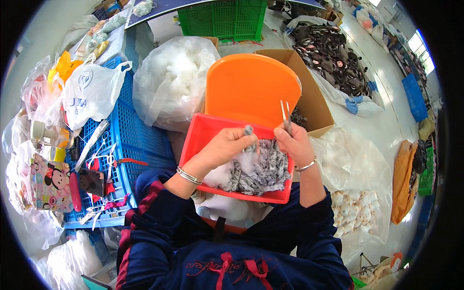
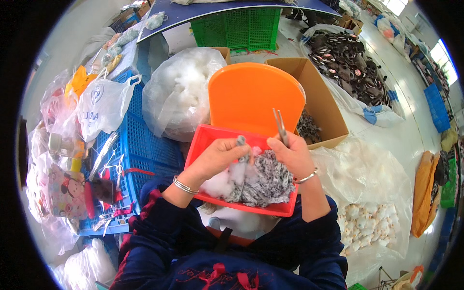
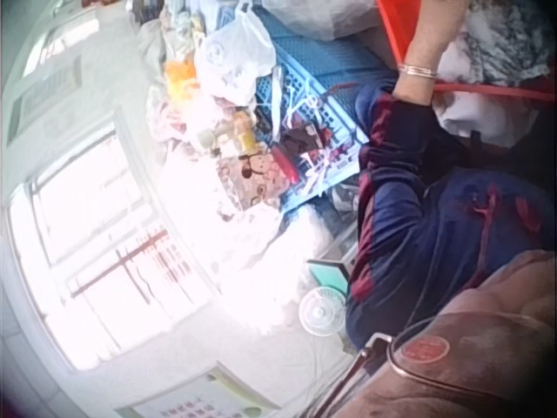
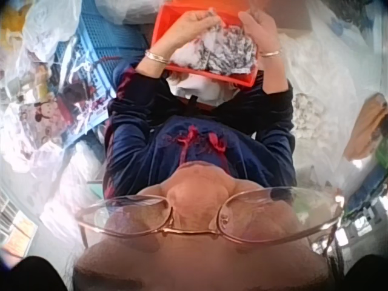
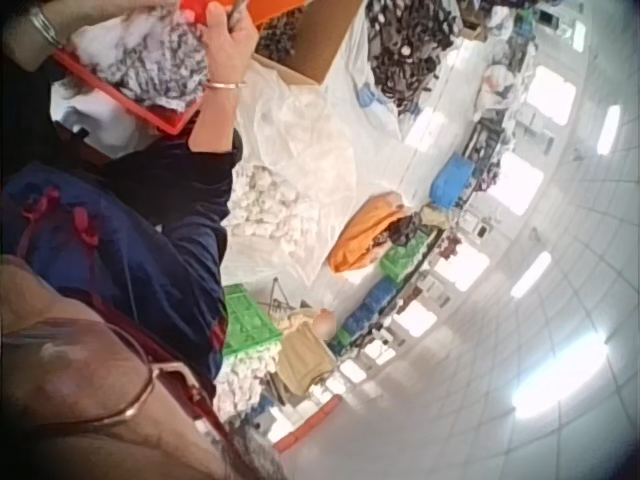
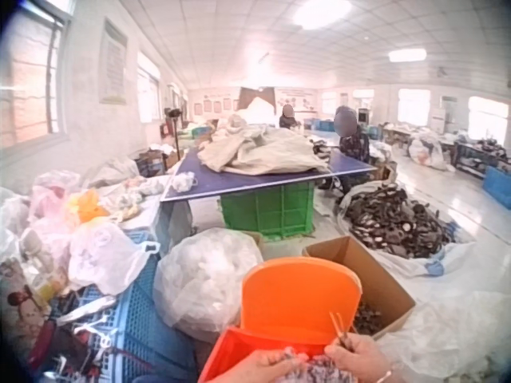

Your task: The person sits on the floor and uses a metal tool to push white stuffing into a patterned textile piece held in a red tray. The person repeatedly inserts the tool, adds more stuffing, and adjusts the textile to distribute the filling.

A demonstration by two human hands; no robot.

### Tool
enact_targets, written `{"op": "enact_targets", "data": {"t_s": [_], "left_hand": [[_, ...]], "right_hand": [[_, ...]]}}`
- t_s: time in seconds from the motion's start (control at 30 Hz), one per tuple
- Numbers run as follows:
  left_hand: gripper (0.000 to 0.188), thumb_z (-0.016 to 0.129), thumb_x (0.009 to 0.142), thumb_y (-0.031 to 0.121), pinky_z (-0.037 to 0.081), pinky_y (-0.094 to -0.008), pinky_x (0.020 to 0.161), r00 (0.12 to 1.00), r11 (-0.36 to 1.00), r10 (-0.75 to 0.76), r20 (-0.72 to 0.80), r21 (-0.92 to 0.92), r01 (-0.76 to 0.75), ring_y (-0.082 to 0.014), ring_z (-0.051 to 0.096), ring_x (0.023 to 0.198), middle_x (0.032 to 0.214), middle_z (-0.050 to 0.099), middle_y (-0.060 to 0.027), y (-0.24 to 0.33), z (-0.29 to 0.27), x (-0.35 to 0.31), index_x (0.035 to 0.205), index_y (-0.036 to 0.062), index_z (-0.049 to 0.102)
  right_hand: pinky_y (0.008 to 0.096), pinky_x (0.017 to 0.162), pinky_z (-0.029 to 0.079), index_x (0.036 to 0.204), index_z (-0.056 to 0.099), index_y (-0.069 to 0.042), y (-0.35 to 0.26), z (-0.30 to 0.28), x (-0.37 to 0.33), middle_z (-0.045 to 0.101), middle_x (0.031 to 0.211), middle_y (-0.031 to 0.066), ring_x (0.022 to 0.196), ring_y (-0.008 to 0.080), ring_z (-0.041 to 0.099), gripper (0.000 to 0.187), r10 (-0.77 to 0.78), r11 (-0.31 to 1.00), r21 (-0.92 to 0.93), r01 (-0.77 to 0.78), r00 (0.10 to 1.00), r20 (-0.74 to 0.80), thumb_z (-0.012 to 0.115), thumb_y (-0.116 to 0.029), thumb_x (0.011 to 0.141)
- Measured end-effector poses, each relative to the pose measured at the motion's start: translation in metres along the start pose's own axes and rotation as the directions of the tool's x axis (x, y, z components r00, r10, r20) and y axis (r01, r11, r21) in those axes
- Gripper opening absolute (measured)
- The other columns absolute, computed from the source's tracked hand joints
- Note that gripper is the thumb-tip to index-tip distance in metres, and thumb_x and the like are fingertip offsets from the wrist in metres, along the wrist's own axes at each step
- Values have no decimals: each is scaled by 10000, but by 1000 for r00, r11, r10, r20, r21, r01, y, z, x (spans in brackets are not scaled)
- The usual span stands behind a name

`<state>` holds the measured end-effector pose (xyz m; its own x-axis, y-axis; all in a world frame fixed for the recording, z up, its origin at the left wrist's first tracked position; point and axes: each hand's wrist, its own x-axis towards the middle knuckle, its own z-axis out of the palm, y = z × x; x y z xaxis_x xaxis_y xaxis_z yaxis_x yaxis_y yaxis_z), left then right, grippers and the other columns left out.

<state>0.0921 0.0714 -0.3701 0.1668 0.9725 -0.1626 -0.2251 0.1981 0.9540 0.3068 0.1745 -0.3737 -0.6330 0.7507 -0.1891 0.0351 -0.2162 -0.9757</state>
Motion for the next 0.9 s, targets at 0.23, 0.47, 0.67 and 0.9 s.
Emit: {"op": "enact_targets", "data": {"t_s": [0.23, 0.47, 0.67, 0.9], "left_hand": [[296, 501, 1015, 234, 465, -248, 766, 996, 970, -67, 63, 237, 50, -71, 556, 795, 799, 620, 7, -14, 4, -1, 885, 7, 640], [331, 416, 1024, 262, 466, -290, 729, 994, 918, -31, 103, 397, -12, -139, 556, 745, 757, 565, -37, -10, 7, -12, 880, 10, 573], [326, 479, 1011, 279, 466, -300, 862, 991, 912, 51, 122, 399, -96, -184, 593, 940, 958, 624, -110, -6, 2, -14, 1075, -29, 567], [390, 565, 988, 201, 456, -295, 964, 999, 995, 31, -39, 93, -27, -153, 580, 1097, 1209, 606, -94, -26, 18, -2, 1314, -11, 529]], "right_hand": [[267, 621, 523, 923, 600, 33, -4, 44, 1, 628, 810, 44, 690, 118, 610, 115, -41, 999, 38, 34, 979, 201, 607, -81, 937], [200, 461, 345, 885, 581, -35, 6, 12, 14, 499, 626, -49, 500, 36, 417, 146, -131, 989, 30, 142, 963, -237, 572, -149, 975], [196, 432, 293, 884, 575, -65, -9, -36, 18, 439, 589, -46, 476, 33, 363, 137, -224, 922, 200, 331, 879, -421, 572, -163, 979], [206, 432, 314, 889, 576, -63, 3, -1, 16, 445, 576, -41, 450, 36, 349, 141, -149, 949, 221, 224, 938, -313, 577, -171, 980]]}}
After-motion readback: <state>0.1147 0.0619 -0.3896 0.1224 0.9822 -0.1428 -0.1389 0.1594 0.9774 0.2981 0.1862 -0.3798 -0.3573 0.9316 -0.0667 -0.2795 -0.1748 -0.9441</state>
